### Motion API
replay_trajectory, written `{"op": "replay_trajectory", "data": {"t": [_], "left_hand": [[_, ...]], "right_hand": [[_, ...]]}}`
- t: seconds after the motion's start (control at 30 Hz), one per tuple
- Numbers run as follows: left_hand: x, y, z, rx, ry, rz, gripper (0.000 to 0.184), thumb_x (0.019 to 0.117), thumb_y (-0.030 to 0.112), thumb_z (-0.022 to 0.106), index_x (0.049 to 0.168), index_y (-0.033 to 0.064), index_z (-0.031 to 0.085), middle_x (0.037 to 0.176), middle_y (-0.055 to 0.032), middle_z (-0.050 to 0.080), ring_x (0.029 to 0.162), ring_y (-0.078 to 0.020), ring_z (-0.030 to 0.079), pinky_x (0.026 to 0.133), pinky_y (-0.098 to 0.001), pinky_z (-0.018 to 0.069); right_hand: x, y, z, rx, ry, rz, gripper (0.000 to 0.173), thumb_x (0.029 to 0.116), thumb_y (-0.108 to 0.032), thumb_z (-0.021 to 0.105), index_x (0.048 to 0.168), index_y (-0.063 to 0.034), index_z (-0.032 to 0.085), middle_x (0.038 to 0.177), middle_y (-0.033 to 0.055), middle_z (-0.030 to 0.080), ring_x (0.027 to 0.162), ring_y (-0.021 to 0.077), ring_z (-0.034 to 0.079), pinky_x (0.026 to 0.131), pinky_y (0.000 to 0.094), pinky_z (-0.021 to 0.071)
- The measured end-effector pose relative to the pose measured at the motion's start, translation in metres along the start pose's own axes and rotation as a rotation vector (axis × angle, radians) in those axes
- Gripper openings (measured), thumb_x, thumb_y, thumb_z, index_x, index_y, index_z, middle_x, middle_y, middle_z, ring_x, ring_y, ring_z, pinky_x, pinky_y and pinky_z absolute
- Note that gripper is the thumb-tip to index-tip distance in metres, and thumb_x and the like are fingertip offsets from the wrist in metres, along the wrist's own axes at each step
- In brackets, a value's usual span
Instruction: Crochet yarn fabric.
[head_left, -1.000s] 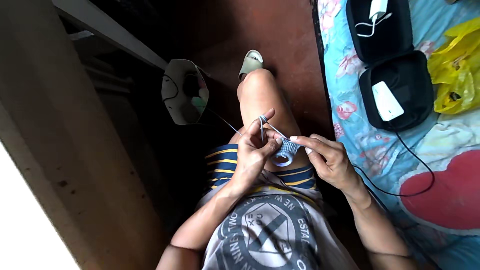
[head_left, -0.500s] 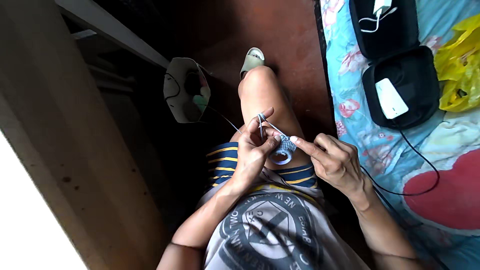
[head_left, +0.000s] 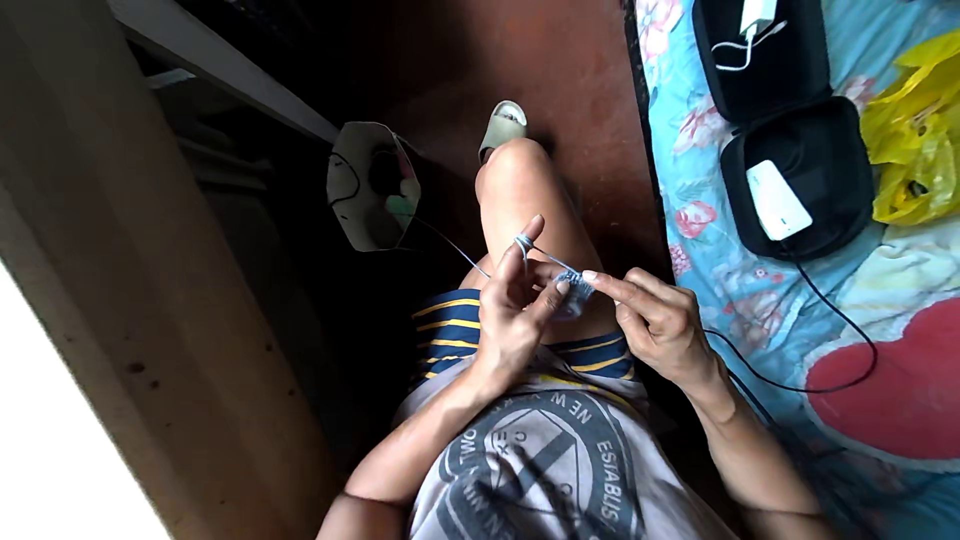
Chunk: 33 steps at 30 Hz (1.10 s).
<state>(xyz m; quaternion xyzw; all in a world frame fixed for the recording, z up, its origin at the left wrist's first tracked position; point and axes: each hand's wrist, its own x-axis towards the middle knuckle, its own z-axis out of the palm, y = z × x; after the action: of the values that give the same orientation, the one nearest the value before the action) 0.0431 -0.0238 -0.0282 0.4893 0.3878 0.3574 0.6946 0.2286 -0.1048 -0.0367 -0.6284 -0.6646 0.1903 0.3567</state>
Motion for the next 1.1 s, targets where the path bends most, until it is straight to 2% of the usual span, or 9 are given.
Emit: {"op": "replay_trajectory", "data": {"t": [0.1, 0.2, 0.3, 0.37, 0.43, 0.53, 0.7, 0.97, 1.1], "left_hand": [[-0.003, -0.019, 0.0, 0.298, 0.024, 0.44, 0.058, 0.0911, -0.006, 0.063, 0.146, -0.008, 0.045, 0.095, -0.0096, 0.072, 0.081, -0.0117, 0.07, 0.077, -0.0291, 0.0606], [-0.003, -0.035, 0.002, 0.402, 0.026, 0.675, 0.035, 0.0941, -0.001, 0.062, 0.129, 0.0014, 0.059, 0.09, -0.0122, 0.069, 0.081, -0.0175, 0.067, 0.077, -0.0324, 0.0577], [-0.007, -0.029, 0.006, 0.141, 0.058, 0.486, 0.046, 0.0938, -0.001, 0.066, 0.138, 0.0083, 0.058, 0.098, -0.0046, 0.075, 0.086, -0.0112, 0.072, 0.08, -0.0304, 0.0608], [-0.008, -0.014, 0.005, -0.082, 0.079, 0.266, 0.063, 0.0898, -0.006, 0.066, 0.148, 0.011, 0.049, 0.099, 0.0021, 0.075, 0.083, -0.0071, 0.071, 0.079, -0.0277, 0.0612], [-0.006, -0.006, 0.001, -0.183, 0.057, 0.159, 0.068, 0.0888, -0.009, 0.063, 0.152, 0.0084, 0.044, 0.096, 0.002, 0.074, 0.079, -0.0065, 0.07, 0.075, -0.0261, 0.0604], [-0.003, -0.002, -0.004, -0.18, -0.004, 0.103, 0.066, 0.0906, -0.01, 0.058, 0.153, 0.0033, 0.041, 0.093, 0.0015, 0.07, 0.075, -0.0056, 0.066, 0.071, -0.0233, 0.058], [0.002, 0.003, -0.01, -0.197, -0.064, 0.05, 0.059, 0.0933, -0.009, 0.053, 0.151, 0.0012, 0.043, 0.088, -0.0008, 0.068, 0.069, -0.0063, 0.064, 0.065, -0.0225, 0.057], [0.001, 0.003, -0.01, -0.034, -0.094, 0.078, 0.059, 0.0904, -0.01, 0.058, 0.147, -0.0034, 0.046, 0.088, -0.0017, 0.069, 0.07, -0.0056, 0.064, 0.065, -0.0217, 0.0566], [-0.006, -0.004, 0.0, -0.002, -0.103, 0.167, 0.053, 0.0917, -0.007, 0.061, 0.144, -0.0029, 0.051, 0.096, -0.0007, 0.072, 0.079, -0.0042, 0.067, 0.073, -0.0234, 0.0592]], "right_hand": [[0.003, -0.018, 0.007, 0.157, 0.03, 0.123, 0.034, 0.0944, -0.001, 0.054, 0.12, -0.0054, 0.076, 0.08, 0.0062, 0.065, 0.065, 0.0049, 0.055, 0.059, 0.0182, 0.0459], [0.012, -0.037, 0.01, 0.601, -0.005, 0.39, 0.035, 0.0958, 0.001, 0.053, 0.129, -0.0011, 0.065, 0.092, 0.0007, 0.07, 0.068, -0.0023, 0.057, 0.061, 0.0127, 0.0487], [0.016, -0.035, 0.013, 0.832, 0.007, 0.458, 0.036, 0.0955, -0.001, 0.055, 0.13, -0.0049, 0.06, 0.085, -0.0025, 0.068, 0.062, -0.0016, 0.054, 0.055, 0.0139, 0.0437], [0.012, -0.028, 0.012, 0.584, 0.058, 0.266, 0.03, 0.0967, -0.002, 0.057, 0.127, 0.0008, 0.06, 0.089, -0.0006, 0.069, 0.075, -0.002, 0.063, 0.07, 0.0139, 0.0542], [0.006, -0.019, 0.011, 0.277, 0.12, 0.095, 0.02, 0.1004, -0.008, 0.058, 0.117, 0.002, 0.064, 0.091, 0.0058, 0.07, 0.079, 0.0002, 0.064, 0.075, 0.0144, 0.0541], [0.003, -0.009, 0.006, -0.002, 0.146, -0.062, 0.017, 0.1026, -0.01, 0.055, 0.104, -0.0011, 0.069, 0.085, 0.0103, 0.07, 0.074, 0.0086, 0.065, 0.067, 0.0187, 0.0521], [0.004, -0.004, 0.001, -0.145, 0.127, -0.178, 0.019, 0.1006, -0.006, 0.055, 0.102, -0.0021, 0.073, 0.083, 0.0127, 0.071, 0.074, 0.0175, 0.068, 0.064, 0.0259, 0.0534], [0.003, -0.002, 0.0, -0.015, 0.063, -0.154, 0.02, 0.1008, -0.007, 0.055, 0.105, -0.003, 0.074, 0.08, 0.0102, 0.068, 0.071, 0.0129, 0.064, 0.063, 0.0229, 0.0516], [0.007, -0.018, 0.001, 0.52, 0.015, 0.193, 0.026, 0.0987, -0.004, 0.059, 0.124, -0.002, 0.067, 0.087, -0.0011, 0.066, 0.071, -0.0034, 0.057, 0.066, 0.0116, 0.0503]]}}
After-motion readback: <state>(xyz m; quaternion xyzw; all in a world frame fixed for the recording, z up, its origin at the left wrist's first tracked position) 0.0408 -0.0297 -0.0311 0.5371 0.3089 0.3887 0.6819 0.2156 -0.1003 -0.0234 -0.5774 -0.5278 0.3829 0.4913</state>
